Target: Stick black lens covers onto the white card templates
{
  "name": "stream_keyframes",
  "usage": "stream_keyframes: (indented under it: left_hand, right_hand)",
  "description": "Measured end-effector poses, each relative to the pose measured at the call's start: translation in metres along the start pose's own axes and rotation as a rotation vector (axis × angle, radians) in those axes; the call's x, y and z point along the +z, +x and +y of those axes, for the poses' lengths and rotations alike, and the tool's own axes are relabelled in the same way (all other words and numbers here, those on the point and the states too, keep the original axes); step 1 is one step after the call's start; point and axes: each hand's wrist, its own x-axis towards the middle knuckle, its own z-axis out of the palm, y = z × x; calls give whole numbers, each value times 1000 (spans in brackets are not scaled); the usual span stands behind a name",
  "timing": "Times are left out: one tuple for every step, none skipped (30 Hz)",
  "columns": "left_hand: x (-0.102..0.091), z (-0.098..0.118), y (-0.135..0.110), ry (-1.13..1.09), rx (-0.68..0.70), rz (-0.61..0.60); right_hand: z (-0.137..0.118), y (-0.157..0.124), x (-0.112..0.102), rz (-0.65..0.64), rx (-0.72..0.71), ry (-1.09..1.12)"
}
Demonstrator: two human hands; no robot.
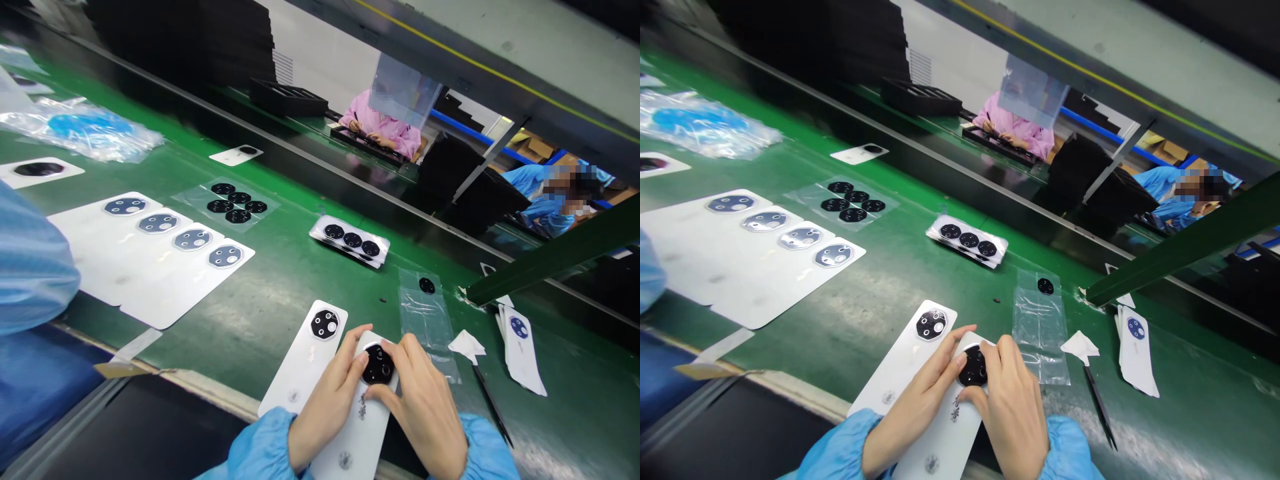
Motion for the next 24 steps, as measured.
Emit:
stream_keyframes:
  left_hand:
    - [-1,1,0,-3,0,3]
    - [-1,1,1,-9,-2,3]
    - [-2,2,1,-16,-6,2]
    - [-2,3,1,-21,-11,2]
    - [-3,3,1,-26,-16,3]
    - [-3,4,1,-29,-19,4]
    - [-2,4,1,-30,-18,5]
    - [-2,4,1,-31,-15,6]
    - [-2,4,0,-34,-14,4]
    - [-2,4,0,-39,-15,1]
    - [-1,4,0,-46,-19,-2]
    - [-1,4,0,-53,-23,-4]
    - [-2,4,0,-60,-27,-3]
    - [-2,4,0,-64,-29,0]
    - [-3,4,0,-64,-29,3]
    - [-3,4,0,-61,-28,8]
    - [-4,4,1,-56,-28,12]
    - [-4,4,1,-50,-28,14]
    - [-5,4,1,-42,-28,14]
    - [-5,4,1,-35,-27,13]
    - [-5,4,1,-30,-25,10]
    - [-5,3,1,-25,-22,6]
    - [-5,3,1,-22,-19,1]
    - [-4,2,1,-20,-16,-4]
  right_hand:
    - [0,-1,0,28,-17,-16]
    - [0,-2,1,57,-33,-29]
    - [0,-3,1,84,-46,-34]
    - [-1,-4,0,104,-57,-30]
    - [-1,-5,0,120,-67,-18]
    - [-1,-6,0,133,-76,-4]
    - [-1,-8,0,145,-84,8]
    - [-1,-9,0,154,-91,19]
    - [-1,-9,-1,161,-95,31]
    - [0,-10,-2,164,-94,49]
    - [2,-11,-3,166,-83,78]
    - [4,-11,-4,164,-61,122]
    - [7,-12,-6,162,-26,179]
    - [10,-12,-7,166,20,244]
    - [14,-12,-9,170,77,312]
    - [17,-11,-10,175,139,379]
    - [21,-11,-10,171,204,446]
    - [24,-11,-10,155,269,516]
    - [27,-10,-9,127,332,589]
    - [29,-9,-8,84,389,668]
    - [31,-8,-6,35,436,752]
    - [31,-6,-4,-17,472,840]
    - [32,-5,-3,-68,495,927]
    - [32,-4,-1,-112,508,1010]
